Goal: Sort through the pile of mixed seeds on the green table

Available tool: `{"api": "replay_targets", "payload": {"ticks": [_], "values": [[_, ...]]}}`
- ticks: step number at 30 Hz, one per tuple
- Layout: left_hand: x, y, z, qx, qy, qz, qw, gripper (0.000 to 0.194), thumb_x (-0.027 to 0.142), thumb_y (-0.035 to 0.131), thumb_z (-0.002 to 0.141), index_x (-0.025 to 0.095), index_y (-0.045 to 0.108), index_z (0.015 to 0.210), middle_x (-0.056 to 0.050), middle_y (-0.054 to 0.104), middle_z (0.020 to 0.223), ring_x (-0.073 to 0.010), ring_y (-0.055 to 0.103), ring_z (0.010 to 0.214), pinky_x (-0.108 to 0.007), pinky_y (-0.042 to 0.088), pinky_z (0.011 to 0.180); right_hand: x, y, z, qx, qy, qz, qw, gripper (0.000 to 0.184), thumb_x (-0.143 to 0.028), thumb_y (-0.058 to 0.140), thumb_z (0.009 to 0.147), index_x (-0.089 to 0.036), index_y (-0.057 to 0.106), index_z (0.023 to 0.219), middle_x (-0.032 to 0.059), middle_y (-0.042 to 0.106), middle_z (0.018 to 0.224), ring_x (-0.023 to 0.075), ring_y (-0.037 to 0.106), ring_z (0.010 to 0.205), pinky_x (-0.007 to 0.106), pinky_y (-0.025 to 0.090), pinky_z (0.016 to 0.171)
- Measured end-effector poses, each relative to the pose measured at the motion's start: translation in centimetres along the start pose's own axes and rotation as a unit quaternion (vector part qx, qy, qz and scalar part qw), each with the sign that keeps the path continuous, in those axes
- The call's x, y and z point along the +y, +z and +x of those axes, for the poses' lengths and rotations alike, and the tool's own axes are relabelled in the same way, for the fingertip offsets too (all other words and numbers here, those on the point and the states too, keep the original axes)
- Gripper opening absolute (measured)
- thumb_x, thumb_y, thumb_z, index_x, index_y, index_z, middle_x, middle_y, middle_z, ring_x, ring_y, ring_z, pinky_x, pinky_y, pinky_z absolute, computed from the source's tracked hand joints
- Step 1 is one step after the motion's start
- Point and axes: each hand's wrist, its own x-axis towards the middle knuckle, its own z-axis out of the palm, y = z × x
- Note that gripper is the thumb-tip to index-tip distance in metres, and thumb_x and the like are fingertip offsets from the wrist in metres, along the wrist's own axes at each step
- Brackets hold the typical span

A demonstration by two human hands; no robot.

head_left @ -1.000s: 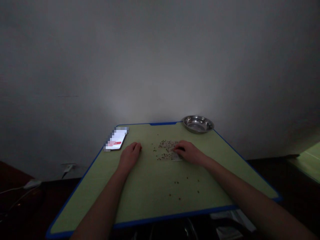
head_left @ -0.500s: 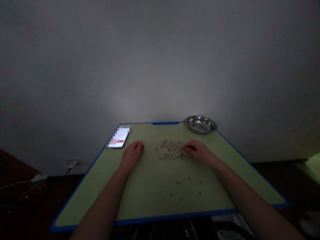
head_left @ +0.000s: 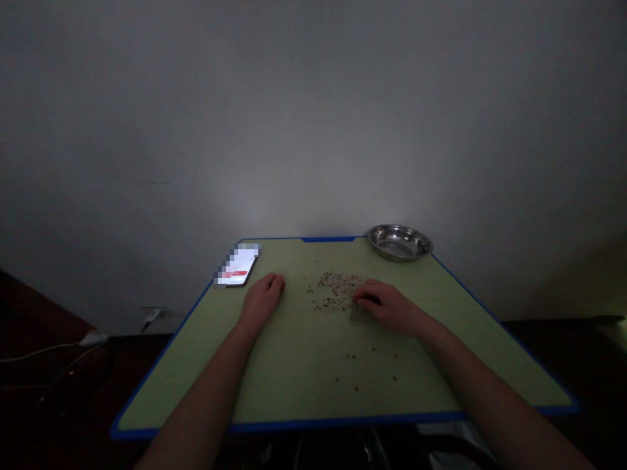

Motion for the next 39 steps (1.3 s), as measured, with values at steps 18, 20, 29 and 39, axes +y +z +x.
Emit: {"api": "replay_targets", "payload": {"ticks": [18, 20, 29, 39], "values": [[-0.1, 0.0, 0.0, 0.001, -0.001, 0.005, 1.0, 0.037, 0.042, 0.03, 0.083, 0.019, 0.055, 0.069, -0.003, 0.061, 0.072, -0.0177, 0.054, 0.072, -0.029, 0.039, 0.066, 0.4, -3.0, -1.4, -0.1, 0.039, 0.042, 0.993, 0.014, -0.022, 0.053, 0.081, -0.019, 0.066, 0.081, 0.0019, 0.064, 0.079, 0.0164, 0.058, 0.074, 0.029, 0.045, 0.069], [-0.2, 0.0, 0.1, 0.0, 0.001, 0.006, 1.0, 0.038, 0.042, 0.029, 0.083, 0.019, 0.055, 0.069, -0.004, 0.062, 0.073, -0.018, 0.054, 0.072, -0.029, 0.039, 0.067, 0.0, -3.1, -1.9, -0.082, 0.039, 0.042, 0.995, 0.014, -0.022, 0.052, 0.082, -0.02, 0.066, 0.081, 0.0019, 0.064, 0.079, 0.0163, 0.057, 0.074, 0.029, 0.044, 0.068], [0.0, 0.1, 0.1, 0.005, 0.001, 0.001, 1.0, 0.037, 0.042, 0.031, 0.083, 0.019, 0.057, 0.07, -0.004, 0.063, 0.074, -0.0183, 0.056, 0.073, -0.029, 0.038, 0.065, -1.3, -2.3, -5.0, -0.041, 0.043, 0.027, 0.998, 0.018, -0.025, 0.049, 0.086, -0.021, 0.066, 0.081, 0.0031, 0.062, 0.08, 0.0166, 0.057, 0.075, 0.029, 0.043, 0.069], [-0.2, 0.2, 0.2, 0.006, 0.01, -0.011, 1.0, 0.036, 0.041, 0.031, 0.084, 0.019, 0.056, 0.069, -0.003, 0.062, 0.074, -0.0185, 0.055, 0.074, -0.029, 0.038, 0.068, -1.0, -1.5, -5.5, -0.038, 0.053, 0.033, 0.997, 0.018, -0.024, 0.049, 0.086, -0.021, 0.066, 0.083, 0.0039, 0.062, 0.083, 0.0179, 0.057, 0.079, 0.031, 0.044, 0.072]]}}
